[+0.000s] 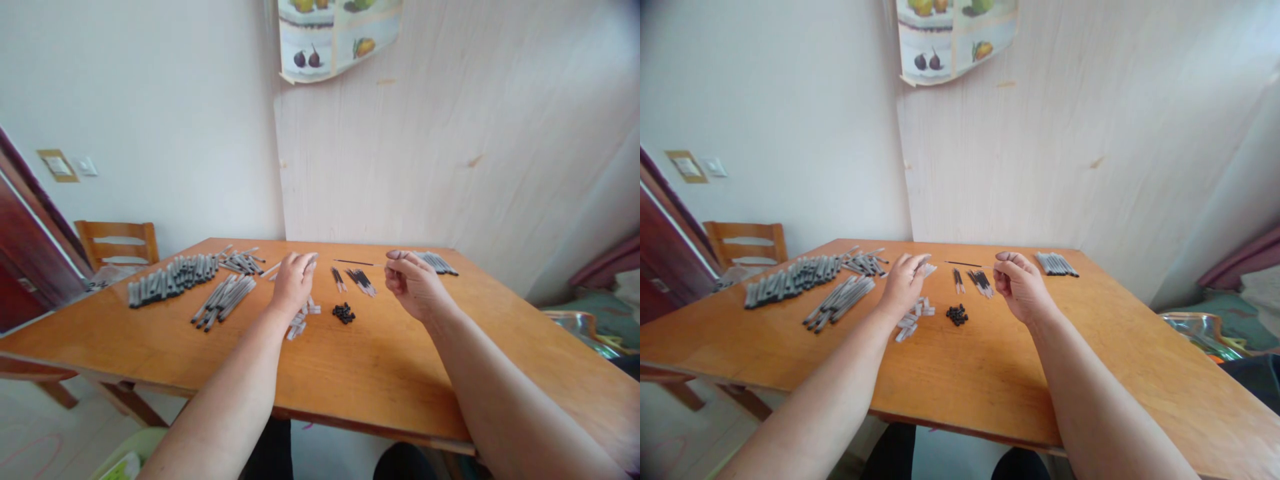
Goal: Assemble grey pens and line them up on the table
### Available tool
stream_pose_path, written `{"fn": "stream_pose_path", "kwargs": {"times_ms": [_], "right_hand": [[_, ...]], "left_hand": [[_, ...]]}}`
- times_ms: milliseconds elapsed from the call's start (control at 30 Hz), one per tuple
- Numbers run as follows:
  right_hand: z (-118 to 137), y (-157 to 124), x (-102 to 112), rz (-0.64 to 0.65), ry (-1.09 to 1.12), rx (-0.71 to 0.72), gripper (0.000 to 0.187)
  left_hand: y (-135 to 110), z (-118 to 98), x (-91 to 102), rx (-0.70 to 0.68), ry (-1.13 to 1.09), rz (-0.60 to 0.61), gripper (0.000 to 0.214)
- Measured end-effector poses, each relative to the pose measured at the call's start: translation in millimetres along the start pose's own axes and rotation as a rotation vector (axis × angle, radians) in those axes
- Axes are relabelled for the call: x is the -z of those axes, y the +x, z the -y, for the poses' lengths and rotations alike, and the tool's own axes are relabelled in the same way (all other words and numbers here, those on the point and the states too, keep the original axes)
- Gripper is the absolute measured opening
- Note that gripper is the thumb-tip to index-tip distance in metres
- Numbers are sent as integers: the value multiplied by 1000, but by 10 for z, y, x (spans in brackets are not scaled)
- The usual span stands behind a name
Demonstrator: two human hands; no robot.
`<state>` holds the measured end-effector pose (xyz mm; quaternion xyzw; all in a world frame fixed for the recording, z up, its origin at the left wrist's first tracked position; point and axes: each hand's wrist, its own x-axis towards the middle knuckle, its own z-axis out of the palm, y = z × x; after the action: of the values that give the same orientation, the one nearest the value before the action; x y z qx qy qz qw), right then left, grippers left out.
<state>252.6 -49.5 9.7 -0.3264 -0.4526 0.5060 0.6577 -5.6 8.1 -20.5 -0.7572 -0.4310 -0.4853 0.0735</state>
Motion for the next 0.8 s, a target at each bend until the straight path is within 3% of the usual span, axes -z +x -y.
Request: {"fn": "stream_pose_path", "kwargs": {"times_ms": [200, 800], "right_hand": [[-19, 14, 9, 7, 12, -5, 26], [-146, 47, 39, 21, -64, -24, 26]], "left_hand": [[-37, -7, -40, -70, 30, 107, 26], [-58, -38, -69, -130, 80, 198, 26]]}}
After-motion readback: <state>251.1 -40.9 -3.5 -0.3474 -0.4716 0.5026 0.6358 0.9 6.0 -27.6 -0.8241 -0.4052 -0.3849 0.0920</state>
